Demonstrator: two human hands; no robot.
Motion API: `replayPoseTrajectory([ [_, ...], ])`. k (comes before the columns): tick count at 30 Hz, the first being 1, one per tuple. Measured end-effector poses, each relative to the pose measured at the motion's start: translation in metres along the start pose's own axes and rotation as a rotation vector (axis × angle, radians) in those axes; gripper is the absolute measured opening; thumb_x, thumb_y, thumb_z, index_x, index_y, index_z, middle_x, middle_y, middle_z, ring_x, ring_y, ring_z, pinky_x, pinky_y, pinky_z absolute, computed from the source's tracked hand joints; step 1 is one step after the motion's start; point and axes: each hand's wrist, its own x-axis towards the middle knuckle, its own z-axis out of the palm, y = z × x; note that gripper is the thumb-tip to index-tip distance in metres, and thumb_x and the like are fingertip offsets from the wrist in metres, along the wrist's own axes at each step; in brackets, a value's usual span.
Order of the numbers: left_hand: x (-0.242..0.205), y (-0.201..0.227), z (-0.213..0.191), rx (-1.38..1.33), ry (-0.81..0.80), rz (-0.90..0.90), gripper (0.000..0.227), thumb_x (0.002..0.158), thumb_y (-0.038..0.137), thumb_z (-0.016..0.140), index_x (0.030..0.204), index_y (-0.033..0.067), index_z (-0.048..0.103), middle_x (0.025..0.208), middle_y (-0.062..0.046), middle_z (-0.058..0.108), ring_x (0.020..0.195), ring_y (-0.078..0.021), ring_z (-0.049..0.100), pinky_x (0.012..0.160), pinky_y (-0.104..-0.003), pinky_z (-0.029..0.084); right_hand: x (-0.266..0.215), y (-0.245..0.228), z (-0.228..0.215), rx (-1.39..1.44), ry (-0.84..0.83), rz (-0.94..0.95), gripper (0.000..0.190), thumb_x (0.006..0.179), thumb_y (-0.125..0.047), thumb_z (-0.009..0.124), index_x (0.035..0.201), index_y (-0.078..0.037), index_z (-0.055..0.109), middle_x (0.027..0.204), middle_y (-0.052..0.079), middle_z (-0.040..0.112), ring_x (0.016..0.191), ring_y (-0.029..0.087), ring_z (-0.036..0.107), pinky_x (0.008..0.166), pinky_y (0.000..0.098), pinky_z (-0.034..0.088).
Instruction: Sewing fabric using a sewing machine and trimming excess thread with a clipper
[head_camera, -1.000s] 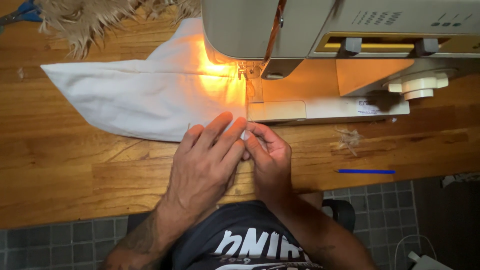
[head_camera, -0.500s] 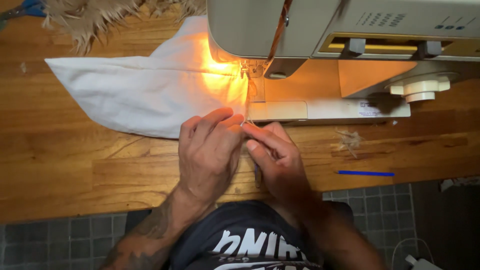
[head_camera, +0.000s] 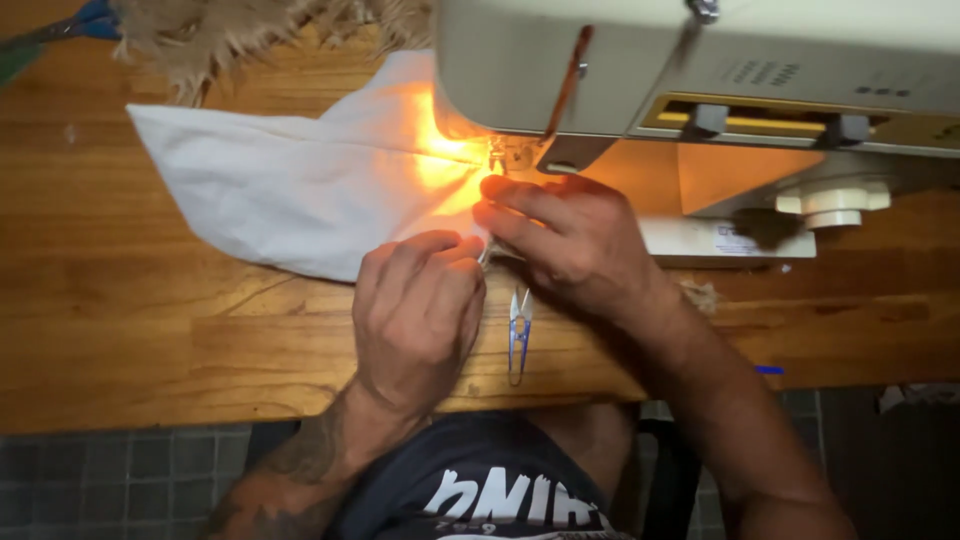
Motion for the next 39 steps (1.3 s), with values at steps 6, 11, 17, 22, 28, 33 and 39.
replayPoseTrajectory([
  [6,-0.005,-0.005,0.004,0.003,-0.011,-0.026,0.008,0.114,0.003,0.069,0.106,0.0043,0.070,0.113,-0.008,0.081,0.114,-0.0335,0.079,0.098,-0.045,0.052,0.006,-0.002,0.000,0.022,0.039,0.002,0.014,0.120,-0.012,0.069,0.121,-0.003,0.080,0.125,0.017,0.087,0.090,0.033,0.082,0.082,0.0445,0.064],
  [11,-0.010,-0.005,0.018,0.077,-0.019,-0.090,0.019,0.111,0.010,0.076,0.129,0.0047,0.075,0.116,-0.010,0.077,0.112,-0.0374,0.073,0.090,-0.050,0.051,0.017,-0.008,-0.004,-0.003,0.074,-0.027,0.021,0.121,-0.011,0.061,0.115,0.000,0.078,0.118,0.016,0.085,0.083,0.030,0.075,0.076,0.0430,0.057],
  [17,-0.012,-0.004,0.022,0.095,-0.013,-0.097,0.020,0.111,0.010,0.078,0.130,0.0047,0.080,0.111,-0.011,0.074,0.105,-0.0401,0.069,0.085,-0.052,0.050,0.009,-0.003,0.001,-0.018,0.057,-0.013,0.019,0.121,-0.013,0.065,0.118,0.000,0.078,0.117,0.016,0.085,0.087,0.031,0.077,0.080,0.0437,0.059],
  [22,0.009,-0.026,0.007,0.030,-0.071,-0.007,0.015,0.103,0.006,0.083,0.116,0.0057,0.077,0.112,-0.009,0.072,0.107,-0.0380,0.069,0.092,-0.050,0.051,0.000,-0.001,0.004,0.001,0.014,0.022,0.017,0.118,-0.019,0.075,0.123,-0.004,0.084,0.125,0.015,0.085,0.098,0.034,0.079,0.090,0.0455,0.060],
  [28,0.034,-0.087,0.008,0.039,-0.288,0.077,0.022,0.116,0.012,0.066,0.130,-0.0011,0.076,0.131,-0.021,0.079,0.165,-0.0389,0.055,0.147,-0.058,0.023,0.001,-0.014,-0.001,-0.037,0.014,0.024,0.013,0.113,-0.018,0.079,0.117,-0.006,0.084,0.126,0.011,0.085,0.083,0.037,0.065,0.084,0.0482,0.049],
  [33,0.042,-0.104,0.013,0.093,-0.397,0.125,0.053,0.104,0.025,0.070,0.157,0.0235,0.077,0.161,-0.013,0.072,0.153,-0.0339,0.059,0.132,-0.060,0.034,-0.003,-0.023,-0.003,-0.133,-0.035,0.061,0.023,0.112,-0.020,0.081,0.129,-0.006,0.081,0.131,0.007,0.083,0.098,0.035,0.069,0.086,0.0460,0.048],
  [39,0.060,-0.108,0.014,0.103,-0.357,0.239,0.059,0.091,0.029,0.066,0.142,0.0064,0.086,0.130,-0.014,0.076,0.136,-0.0357,0.063,0.126,-0.053,0.039,-0.013,-0.044,0.003,-0.188,-0.043,0.202,0.038,0.103,-0.019,0.085,0.139,-0.008,0.079,0.147,0.005,0.080,0.115,0.033,0.067,0.097,0.0485,0.048],
])
